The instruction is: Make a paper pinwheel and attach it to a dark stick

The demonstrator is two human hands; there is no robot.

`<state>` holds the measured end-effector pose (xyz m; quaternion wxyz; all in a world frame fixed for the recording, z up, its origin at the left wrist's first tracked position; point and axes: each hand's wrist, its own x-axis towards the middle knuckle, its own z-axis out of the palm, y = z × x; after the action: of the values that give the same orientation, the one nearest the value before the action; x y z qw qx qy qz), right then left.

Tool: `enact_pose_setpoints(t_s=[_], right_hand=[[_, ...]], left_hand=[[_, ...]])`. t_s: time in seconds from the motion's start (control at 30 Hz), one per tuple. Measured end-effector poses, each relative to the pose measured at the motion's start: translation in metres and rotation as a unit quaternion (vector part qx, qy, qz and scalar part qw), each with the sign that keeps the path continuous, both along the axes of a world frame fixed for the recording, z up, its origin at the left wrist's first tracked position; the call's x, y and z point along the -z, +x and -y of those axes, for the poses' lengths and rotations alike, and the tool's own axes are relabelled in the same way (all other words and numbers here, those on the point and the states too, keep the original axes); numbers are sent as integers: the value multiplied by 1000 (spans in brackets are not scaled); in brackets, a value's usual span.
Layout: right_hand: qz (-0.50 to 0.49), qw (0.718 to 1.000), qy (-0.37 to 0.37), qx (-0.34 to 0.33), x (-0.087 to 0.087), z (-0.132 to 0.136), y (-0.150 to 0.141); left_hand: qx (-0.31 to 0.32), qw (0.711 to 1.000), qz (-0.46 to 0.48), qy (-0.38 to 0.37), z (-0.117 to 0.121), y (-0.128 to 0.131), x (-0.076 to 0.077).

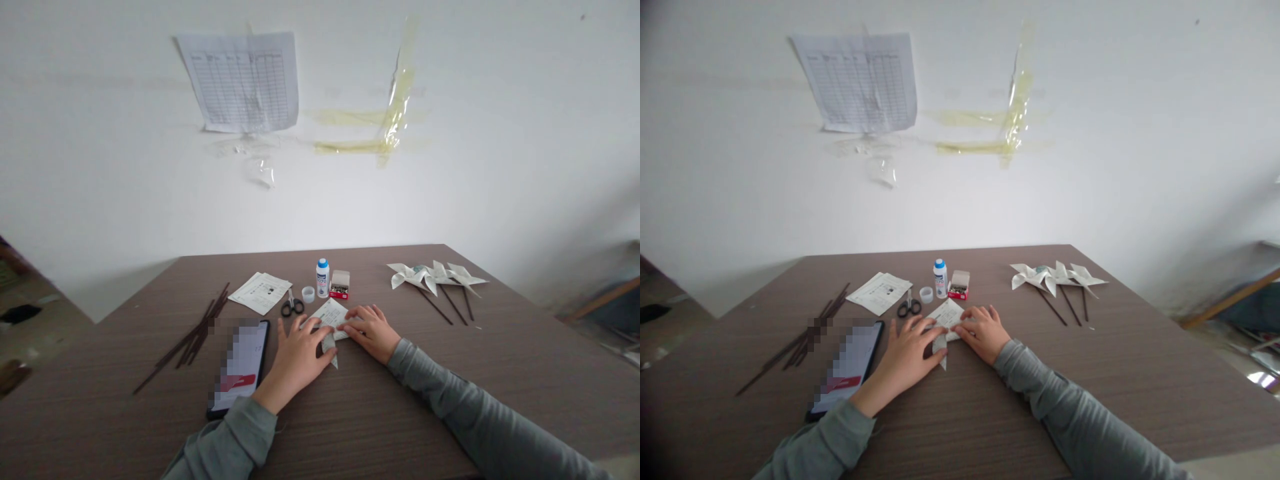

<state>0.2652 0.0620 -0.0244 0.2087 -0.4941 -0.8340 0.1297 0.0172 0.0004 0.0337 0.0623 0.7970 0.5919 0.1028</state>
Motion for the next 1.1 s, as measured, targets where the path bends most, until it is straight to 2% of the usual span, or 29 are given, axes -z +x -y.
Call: enact_pose_setpoints(t_s=[0.27,0.63,0.9,1.1], right_hand=[[-8,1000,-9,13,0,-1,2],[32,999,-3,-18,-21,5,0],[22,999,-22,-8,-17,8,1],[22,999,-47,-10,-12,3,5]], left_hand=[[-9,1000,-6,7,1,0,3],[-7,1000,-15,-22,1,3,-7],[-16,1000,12,0,-1,1,3],[-11,1000,11,-7,2,-3,2]])
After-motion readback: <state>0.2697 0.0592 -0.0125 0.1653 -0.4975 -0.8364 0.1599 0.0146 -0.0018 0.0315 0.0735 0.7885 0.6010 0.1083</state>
